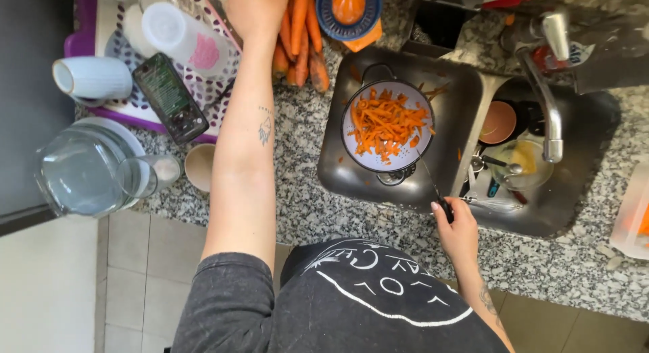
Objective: The person peels several carrots using a peeler over a kitchen sink, allowing the peels to fall into a bowl. They handle the carrots one by one, rotating them to remove the skin completely.
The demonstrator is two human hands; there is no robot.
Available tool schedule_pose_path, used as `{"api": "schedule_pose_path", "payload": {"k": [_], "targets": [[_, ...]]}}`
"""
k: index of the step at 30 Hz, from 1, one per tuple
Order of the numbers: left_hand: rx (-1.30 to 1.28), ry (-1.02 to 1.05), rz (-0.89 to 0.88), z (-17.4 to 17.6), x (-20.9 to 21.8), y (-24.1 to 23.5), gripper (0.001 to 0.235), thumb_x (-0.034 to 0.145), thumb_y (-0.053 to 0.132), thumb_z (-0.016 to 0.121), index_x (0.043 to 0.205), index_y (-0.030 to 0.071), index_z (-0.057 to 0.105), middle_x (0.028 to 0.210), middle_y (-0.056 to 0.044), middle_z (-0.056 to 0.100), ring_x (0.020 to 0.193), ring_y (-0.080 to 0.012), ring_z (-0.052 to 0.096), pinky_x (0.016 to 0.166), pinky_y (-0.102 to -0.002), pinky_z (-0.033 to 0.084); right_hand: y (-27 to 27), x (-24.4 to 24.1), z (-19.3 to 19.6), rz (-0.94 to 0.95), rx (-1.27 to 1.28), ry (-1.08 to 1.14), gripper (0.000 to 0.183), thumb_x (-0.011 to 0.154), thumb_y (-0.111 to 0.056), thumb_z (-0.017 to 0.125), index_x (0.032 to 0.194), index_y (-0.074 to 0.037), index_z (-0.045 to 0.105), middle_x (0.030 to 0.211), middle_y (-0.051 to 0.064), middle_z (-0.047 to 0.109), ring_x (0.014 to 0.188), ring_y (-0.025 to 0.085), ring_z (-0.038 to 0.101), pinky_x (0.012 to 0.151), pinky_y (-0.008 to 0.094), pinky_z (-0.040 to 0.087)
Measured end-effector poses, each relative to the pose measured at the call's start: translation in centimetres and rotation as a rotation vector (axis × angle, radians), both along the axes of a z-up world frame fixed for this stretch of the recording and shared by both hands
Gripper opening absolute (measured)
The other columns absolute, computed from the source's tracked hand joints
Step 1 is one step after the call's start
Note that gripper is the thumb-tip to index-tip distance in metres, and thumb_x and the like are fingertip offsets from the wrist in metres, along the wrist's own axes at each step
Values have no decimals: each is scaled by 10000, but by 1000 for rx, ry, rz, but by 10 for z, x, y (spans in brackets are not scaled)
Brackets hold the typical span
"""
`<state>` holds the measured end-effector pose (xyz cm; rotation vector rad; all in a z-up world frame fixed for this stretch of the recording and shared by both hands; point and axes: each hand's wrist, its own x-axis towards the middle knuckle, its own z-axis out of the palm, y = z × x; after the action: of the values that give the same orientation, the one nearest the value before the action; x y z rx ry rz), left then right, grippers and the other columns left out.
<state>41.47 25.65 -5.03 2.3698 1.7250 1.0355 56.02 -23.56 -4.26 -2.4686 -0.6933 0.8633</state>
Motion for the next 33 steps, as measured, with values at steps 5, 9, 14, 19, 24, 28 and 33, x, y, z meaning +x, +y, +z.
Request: {"api": "schedule_pose_path", "payload": {"k": [5,9,14,19,24,28,33], "targets": [[94,-5,12,6,2,15,345,680,481,773,787,188,626,629,-18,625,537,-340,646,444,-400,537,-11,3,-3,-55,78,-26,271,955,-270,608,1051,-19,634,977,198,604,908,405,614,695,451,514],[138,-3,-146,96,-45,-55,379,818,540,804,988,246,634,698,11,646,566,-217,679,515,-335,538,-24,-3,-7,-176,239,125,253,1003,-239,493,1179,-105,616,939,206,645,839,368,628,678,447,506],[-572,-467,-596,158,-88,-193,230,999,290,564,1121,95,575,765,-90,595,646,-169,526,667,-293,443,0,-25,24,-273,668,529,276,974,-172,428,1211,-91,542,693,59,520,528,89,486,482,174,416],[-1135,-633,-737,115,-111,-291,360,943,313,469,1191,71,567,765,-61,550,652,-122,434,654,-243,407,9,-40,39,-123,907,572,405,904,-47,577,1272,-66,410,758,77,561,580,94,518,530,191,461],[-1224,-752,-846,96,-127,-332,356,960,233,488,1228,11,561,786,-119,584,621,-93,417,597,-232,375,16,-51,56,100,1001,612,228,1007,-214,402,981,-17,513,660,56,487,524,102,480,505,198,409],[-1234,-724,-849,107,-131,-345,353,949,232,498,1232,31,561,789,-106,602,636,-67,433,606,-206,386,4,-53,42,173,893,541,483,784,-427,708,938,-10,518,713,59,488,611,119,465,577,237,404],[-1236,-718,-817,116,-131,-352,330,939,221,517,1204,38,589,772,-81,592,626,-62,428,600,-194,387,8,-73,53,172,767,395,446,868,-531,578,827,-90,530,519,0,414,530,105,395,551,240,357]]}}
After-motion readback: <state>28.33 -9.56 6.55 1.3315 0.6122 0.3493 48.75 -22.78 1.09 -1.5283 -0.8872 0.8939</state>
